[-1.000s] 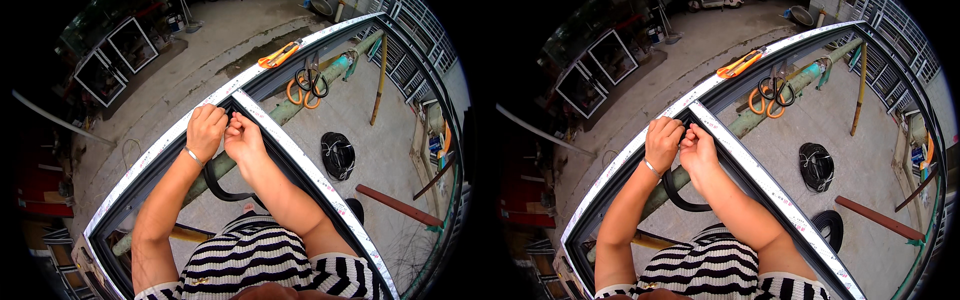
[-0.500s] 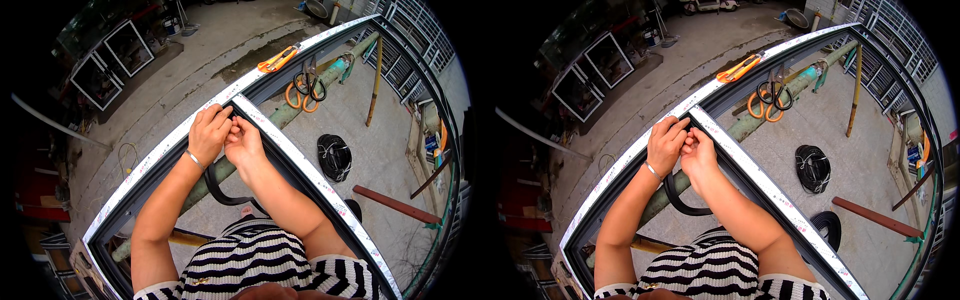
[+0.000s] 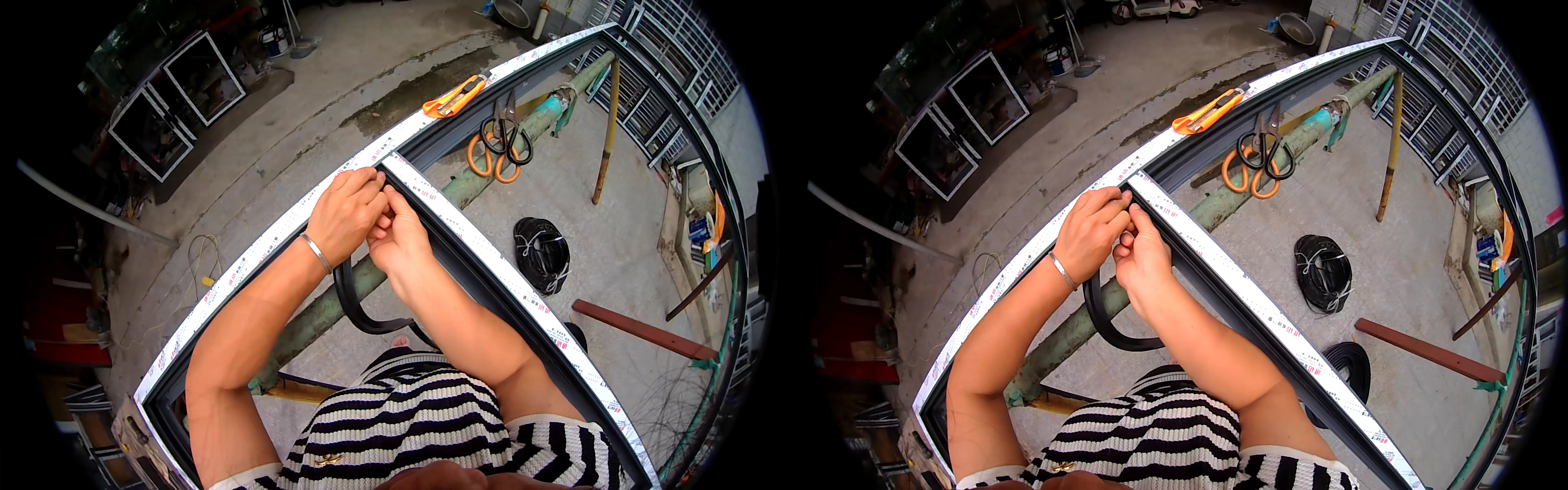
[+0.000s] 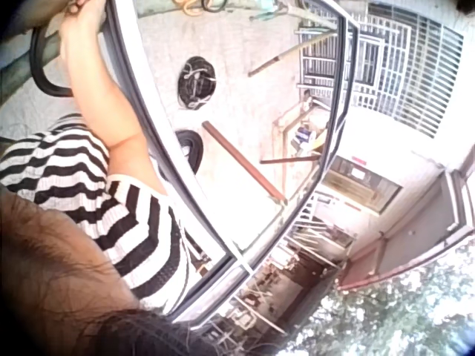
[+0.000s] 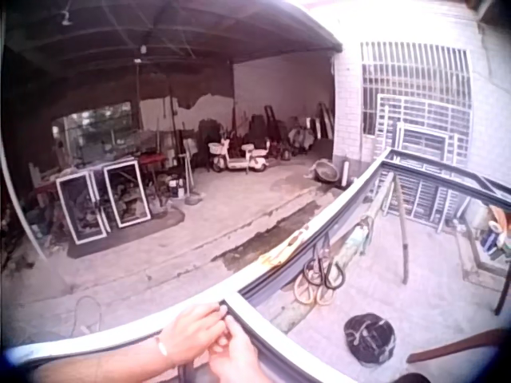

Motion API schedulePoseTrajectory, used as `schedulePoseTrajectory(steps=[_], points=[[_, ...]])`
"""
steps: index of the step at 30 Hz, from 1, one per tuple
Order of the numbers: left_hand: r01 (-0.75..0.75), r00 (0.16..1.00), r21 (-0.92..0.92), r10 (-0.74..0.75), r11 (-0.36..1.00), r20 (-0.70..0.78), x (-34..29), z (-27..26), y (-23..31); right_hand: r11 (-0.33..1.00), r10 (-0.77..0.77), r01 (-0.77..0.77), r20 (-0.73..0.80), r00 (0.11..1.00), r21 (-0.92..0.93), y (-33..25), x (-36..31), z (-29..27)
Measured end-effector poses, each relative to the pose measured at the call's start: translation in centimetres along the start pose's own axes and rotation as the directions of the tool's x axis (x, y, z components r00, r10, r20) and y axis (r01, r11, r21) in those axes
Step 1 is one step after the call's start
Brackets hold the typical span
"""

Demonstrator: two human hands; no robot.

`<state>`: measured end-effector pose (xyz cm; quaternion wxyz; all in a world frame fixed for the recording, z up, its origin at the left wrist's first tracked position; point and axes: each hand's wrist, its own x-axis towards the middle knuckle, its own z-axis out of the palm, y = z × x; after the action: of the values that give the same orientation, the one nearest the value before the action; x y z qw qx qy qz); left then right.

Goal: The person installs a black rubber seal into the groove of a white window frame, pushing it in by hand and cutting the seal to length with shears.

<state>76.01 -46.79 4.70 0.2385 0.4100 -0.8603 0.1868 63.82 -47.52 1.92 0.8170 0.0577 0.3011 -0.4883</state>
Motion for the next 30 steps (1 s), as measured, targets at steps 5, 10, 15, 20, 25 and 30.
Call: schedulePoseTrajectory(steps=[5,10,15,20,25,30], points=[[-0.017,0.998,-0.004,0.017,1.0,0.061,0.2,-1.0,-1.4,0.802,0.092,-0.007,0.111,0.99,-0.597,-2.3,-7.5,0.2],[0.408,0.91,-0.13,-0.392,0.904,0.131,1.0,-1.8,-0.6,-0.806,-0.27,0.434,0.903,0.334,-0.402,-7.4,-8.4,2.2],[0.621,0.771,-0.238,-0.527,0.746,0.358,1.7,-1.9,-1.5,-0.8,-0.276,0.153,0.581,0.765,-0.581,-7.5,-2.9,4.5],[0.627,0.765,-0.256,-0.519,0.736,0.381,1.8,-2.1,-1.6,-0.83,-0.265,0.182,0.66,0.703,-0.527,-6.8,-1.0,4.4],[0.619,0.774,-0.274,-0.512,0.736,0.373,1.6,-1.8,-1.6,-0.861,-0.275,0.147,0.688,0.671,-0.487,-6.3,-1.0,4.2],[0.614,0.779,-0.288,-0.505,0.735,0.372,1.5,-1.9,-1.5,-0.884,-0.235,0.165,0.722,0.65,-0.437,-6.1,-0.9,3.8]])
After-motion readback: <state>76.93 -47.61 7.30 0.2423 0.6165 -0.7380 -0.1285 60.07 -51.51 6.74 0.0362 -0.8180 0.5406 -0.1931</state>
